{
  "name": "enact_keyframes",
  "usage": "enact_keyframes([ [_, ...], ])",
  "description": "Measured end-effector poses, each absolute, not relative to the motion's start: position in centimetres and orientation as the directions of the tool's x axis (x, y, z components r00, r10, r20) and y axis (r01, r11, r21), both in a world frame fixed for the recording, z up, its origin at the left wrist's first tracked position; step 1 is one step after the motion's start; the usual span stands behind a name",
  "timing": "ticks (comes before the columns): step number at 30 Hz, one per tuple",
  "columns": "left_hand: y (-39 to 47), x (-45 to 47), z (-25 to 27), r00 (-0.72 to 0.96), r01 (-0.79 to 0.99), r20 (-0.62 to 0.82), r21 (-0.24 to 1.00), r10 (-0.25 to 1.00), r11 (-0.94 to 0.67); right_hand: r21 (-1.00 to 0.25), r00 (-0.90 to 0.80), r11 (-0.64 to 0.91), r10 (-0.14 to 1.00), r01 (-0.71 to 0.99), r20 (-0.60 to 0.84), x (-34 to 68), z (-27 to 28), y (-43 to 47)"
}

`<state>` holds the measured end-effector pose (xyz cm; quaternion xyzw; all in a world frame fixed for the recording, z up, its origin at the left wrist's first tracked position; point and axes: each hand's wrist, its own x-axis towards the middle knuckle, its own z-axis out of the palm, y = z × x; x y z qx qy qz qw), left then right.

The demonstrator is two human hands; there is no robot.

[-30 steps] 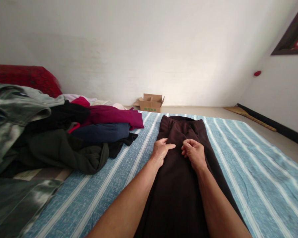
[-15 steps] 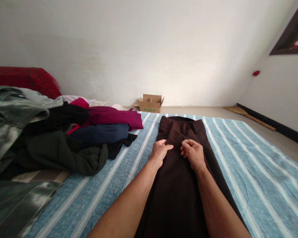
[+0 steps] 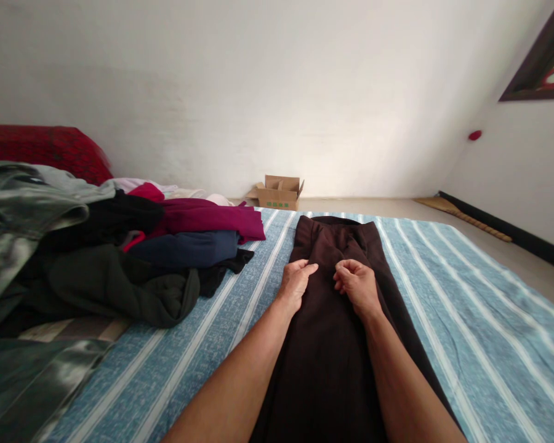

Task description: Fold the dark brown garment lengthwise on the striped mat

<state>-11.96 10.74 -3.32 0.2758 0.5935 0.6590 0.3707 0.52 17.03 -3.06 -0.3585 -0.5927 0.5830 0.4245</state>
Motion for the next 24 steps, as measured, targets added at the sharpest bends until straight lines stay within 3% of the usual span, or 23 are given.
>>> enact_keyframes([
  [14,10.86,-11.99,-3.25,-0.572,-0.216,-0.104,0.976,0.814,-0.027,-0.996,-0.396,0.071,0.914,-0.052,0.086,0.54,-3.09,17.07],
  [24,10.83,-12.35,-3.53,-0.585,-0.153,-0.073,0.988,0.807,-0.022,-0.996,-0.402,0.058,0.912,-0.072,0.082,0.55,-3.09,17.05],
])
